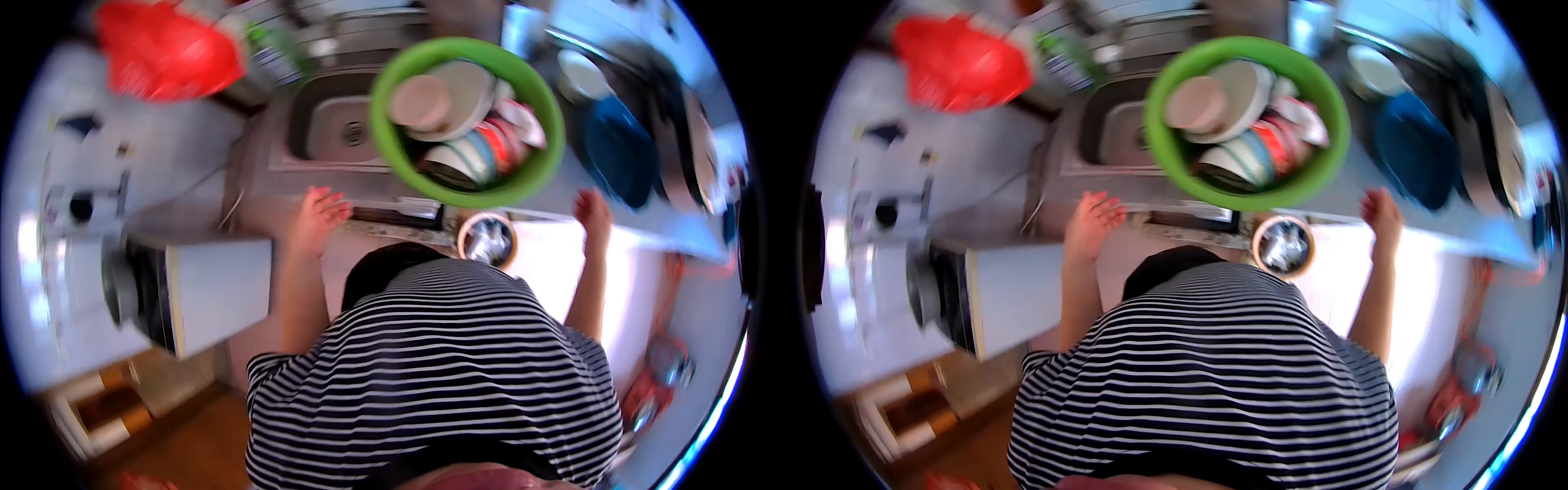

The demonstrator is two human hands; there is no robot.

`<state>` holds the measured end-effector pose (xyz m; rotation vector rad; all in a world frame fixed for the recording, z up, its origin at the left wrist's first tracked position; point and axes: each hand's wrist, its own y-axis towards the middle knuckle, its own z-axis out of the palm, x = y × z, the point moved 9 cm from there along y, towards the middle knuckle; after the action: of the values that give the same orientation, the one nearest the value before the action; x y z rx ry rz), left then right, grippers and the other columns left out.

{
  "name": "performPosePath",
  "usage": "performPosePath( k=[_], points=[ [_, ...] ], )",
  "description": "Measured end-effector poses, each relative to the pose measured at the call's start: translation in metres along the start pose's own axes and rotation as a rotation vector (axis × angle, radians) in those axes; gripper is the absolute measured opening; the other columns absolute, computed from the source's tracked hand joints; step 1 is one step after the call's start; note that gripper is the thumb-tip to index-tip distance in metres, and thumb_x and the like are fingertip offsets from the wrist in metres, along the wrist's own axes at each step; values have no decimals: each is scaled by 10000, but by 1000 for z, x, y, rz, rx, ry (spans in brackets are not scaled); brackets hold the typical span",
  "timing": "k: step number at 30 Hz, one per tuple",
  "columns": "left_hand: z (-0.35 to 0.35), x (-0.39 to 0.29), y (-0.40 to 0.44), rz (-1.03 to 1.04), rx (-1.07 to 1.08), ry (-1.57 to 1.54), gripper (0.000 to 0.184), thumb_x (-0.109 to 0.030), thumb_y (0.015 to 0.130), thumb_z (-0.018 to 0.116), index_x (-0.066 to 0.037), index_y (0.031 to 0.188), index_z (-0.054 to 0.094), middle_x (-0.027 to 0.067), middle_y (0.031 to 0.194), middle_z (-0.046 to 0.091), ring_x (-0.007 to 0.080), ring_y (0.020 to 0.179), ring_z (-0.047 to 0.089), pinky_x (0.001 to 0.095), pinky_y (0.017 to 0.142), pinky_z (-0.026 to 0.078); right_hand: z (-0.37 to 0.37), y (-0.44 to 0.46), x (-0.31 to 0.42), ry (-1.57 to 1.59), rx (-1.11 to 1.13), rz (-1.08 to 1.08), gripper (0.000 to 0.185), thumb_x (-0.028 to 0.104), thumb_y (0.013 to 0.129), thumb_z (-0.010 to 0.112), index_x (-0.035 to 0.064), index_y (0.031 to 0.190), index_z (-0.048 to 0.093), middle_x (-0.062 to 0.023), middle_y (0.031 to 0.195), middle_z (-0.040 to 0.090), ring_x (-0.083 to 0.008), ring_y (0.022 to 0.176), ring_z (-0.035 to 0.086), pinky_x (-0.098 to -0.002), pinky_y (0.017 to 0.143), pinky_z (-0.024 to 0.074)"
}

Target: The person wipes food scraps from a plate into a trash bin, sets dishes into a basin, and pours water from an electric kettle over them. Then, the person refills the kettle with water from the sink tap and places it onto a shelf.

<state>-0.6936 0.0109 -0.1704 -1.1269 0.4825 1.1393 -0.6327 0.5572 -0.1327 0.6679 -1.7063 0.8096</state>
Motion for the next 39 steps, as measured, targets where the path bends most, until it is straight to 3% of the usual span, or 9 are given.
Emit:
performPosePath(
  k=[3,7,14,22,26,28,30,34,39],
  points=[
    [-48,-10,-33,64,-172,-82,368,-361,903,420,-25,1043,475,148,964,582,272,874,578,381,792,464,-1,32,36,4,-106,-271,289,332,853,558,58,850,648,-10,678,557,-80,591,479,-205,549,400],
    [-82,-29,-114,278,-396,-149,336,-340,903,431,-23,979,510,126,918,591,241,792,587,349,742,477,69,-6,126,-102,82,-574,273,237,873,558,38,685,556,32,619,475,-41,567,390,-175,512,328],
    [-124,2,-249,400,-800,-88,306,-304,869,515,-31,747,582,101,819,615,168,758,581,298,711,474,180,-110,192,-128,302,-1437,108,33,844,562,-67,827,598,-87,736,601,-150,653,563,-258,597,463],
    [-192,20,-349,460,-1005,-96,193,-170,808,613,-15,701,572,102,842,622,172,813,579,298,759,465,228,-187,190,17,392,-1312,153,49,877,503,-39,845,625,-82,759,637,-156,674,608,-257,557,504],
    [-224,-1,-368,680,-885,-16,163,-101,755,657,-27,864,561,88,920,601,154,813,574,283,742,464,245,-235,182,-66,442,-1432,169,45,891,479,-61,907,611,-113,863,629,-165,715,616,-265,626,518],
    [-252,-7,-389,621,-956,10,223,-106,759,654,-35,938,541,70,934,586,149,813,572,279,728,464,264,-264,173,-59,537,-1391,208,81,911,452,-58,926,606,-109,869,622,-168,742,609,-253,667,520],
    [-291,-12,-420,701,-967,-113,217,-134,756,664,-39,902,535,55,857,572,116,773,552,244,673,449,291,-317,165,-89,586,-1345,228,97,922,434,-59,933,600,-108,869,619,-169,738,602,-252,672,510],
    [-354,-2,-512,797,-1119,-199,204,-167,785,641,-37,901,534,34,817,565,98,746,540,232,651,441,366,-429,139,56,897,-1276,230,94,929,413,-51,960,590,-110,865,608,-160,739,589,-251,681,498],
    [-375,57,-651,884,-1490,-286,173,-178,840,576,-30,925,543,40,869,586,120,791,566,249,713,455,439,-595,141,184,1355,-1491,233,56,925,403,-52,1065,554,-114,892,593,-157,777,570,-245,706,481]
  ],
)
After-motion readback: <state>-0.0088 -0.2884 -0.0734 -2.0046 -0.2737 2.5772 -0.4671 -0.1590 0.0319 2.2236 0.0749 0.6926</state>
